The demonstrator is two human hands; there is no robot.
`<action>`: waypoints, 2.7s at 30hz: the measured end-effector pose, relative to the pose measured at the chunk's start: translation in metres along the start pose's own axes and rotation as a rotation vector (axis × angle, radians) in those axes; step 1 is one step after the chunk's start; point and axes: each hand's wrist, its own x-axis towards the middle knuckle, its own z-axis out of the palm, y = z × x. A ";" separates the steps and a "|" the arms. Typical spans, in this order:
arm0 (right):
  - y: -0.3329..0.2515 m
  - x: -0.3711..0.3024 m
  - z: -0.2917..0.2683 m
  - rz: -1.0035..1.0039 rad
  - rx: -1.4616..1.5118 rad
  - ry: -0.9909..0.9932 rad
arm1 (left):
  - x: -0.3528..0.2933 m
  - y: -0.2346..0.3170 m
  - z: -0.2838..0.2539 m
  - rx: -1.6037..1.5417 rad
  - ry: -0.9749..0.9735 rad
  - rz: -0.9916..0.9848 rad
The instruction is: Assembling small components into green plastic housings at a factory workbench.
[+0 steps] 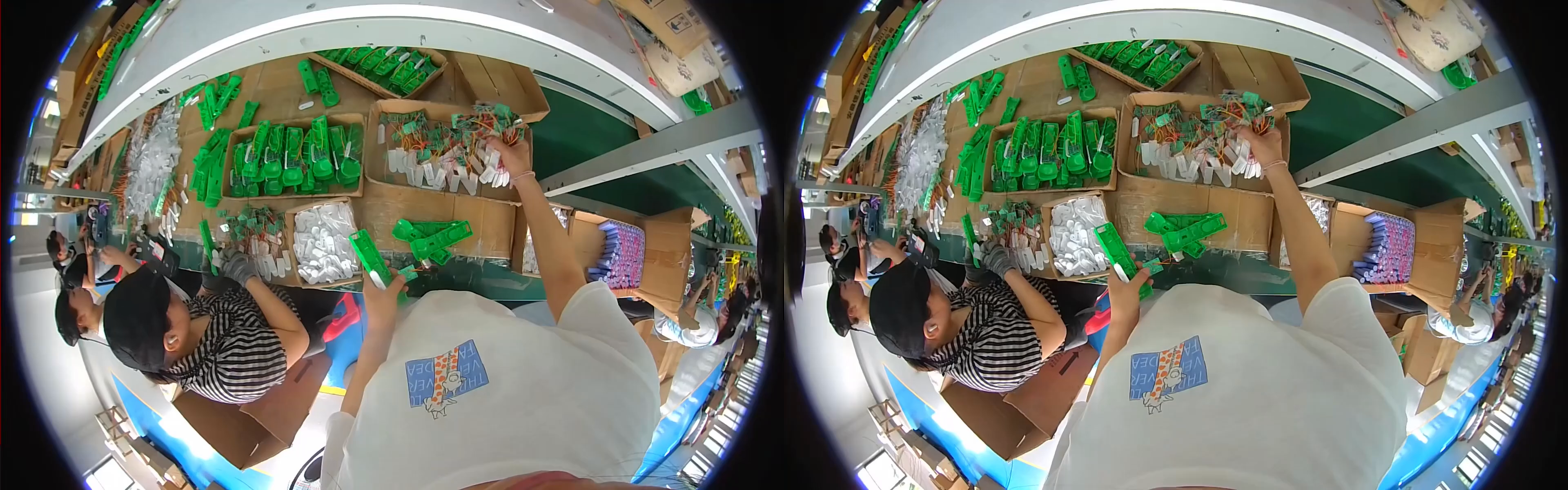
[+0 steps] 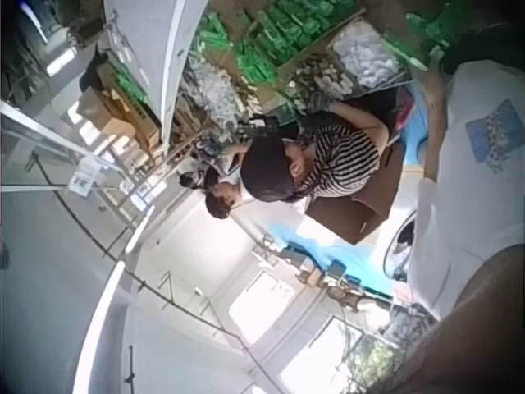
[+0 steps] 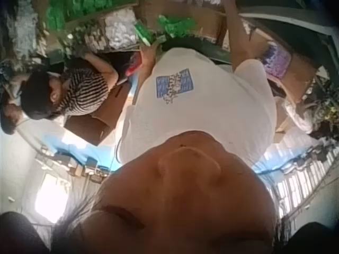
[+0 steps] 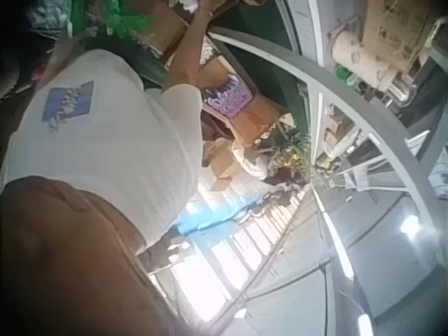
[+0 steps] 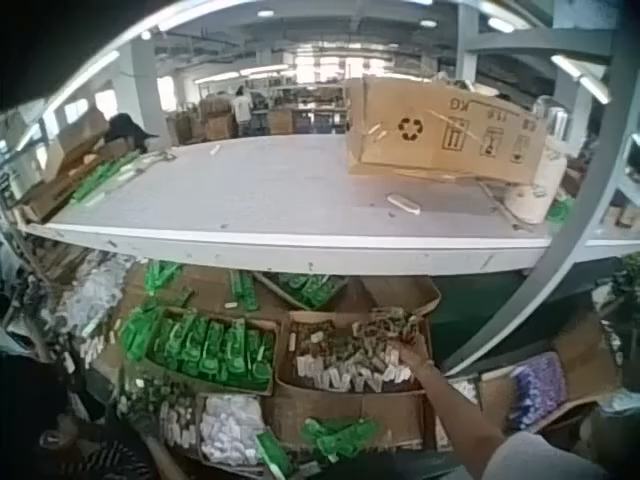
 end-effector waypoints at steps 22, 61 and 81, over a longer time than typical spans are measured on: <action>-0.168 0.026 0.090 0.169 0.387 -0.224 | -0.010 0.003 -0.074 -0.199 0.086 0.031; -0.158 -0.075 0.440 -0.135 -0.054 -1.237 | 0.079 0.098 -0.226 -0.021 0.250 0.137; -0.181 -0.230 0.004 -0.247 0.042 -0.594 | -0.115 0.088 0.088 0.172 -0.009 0.508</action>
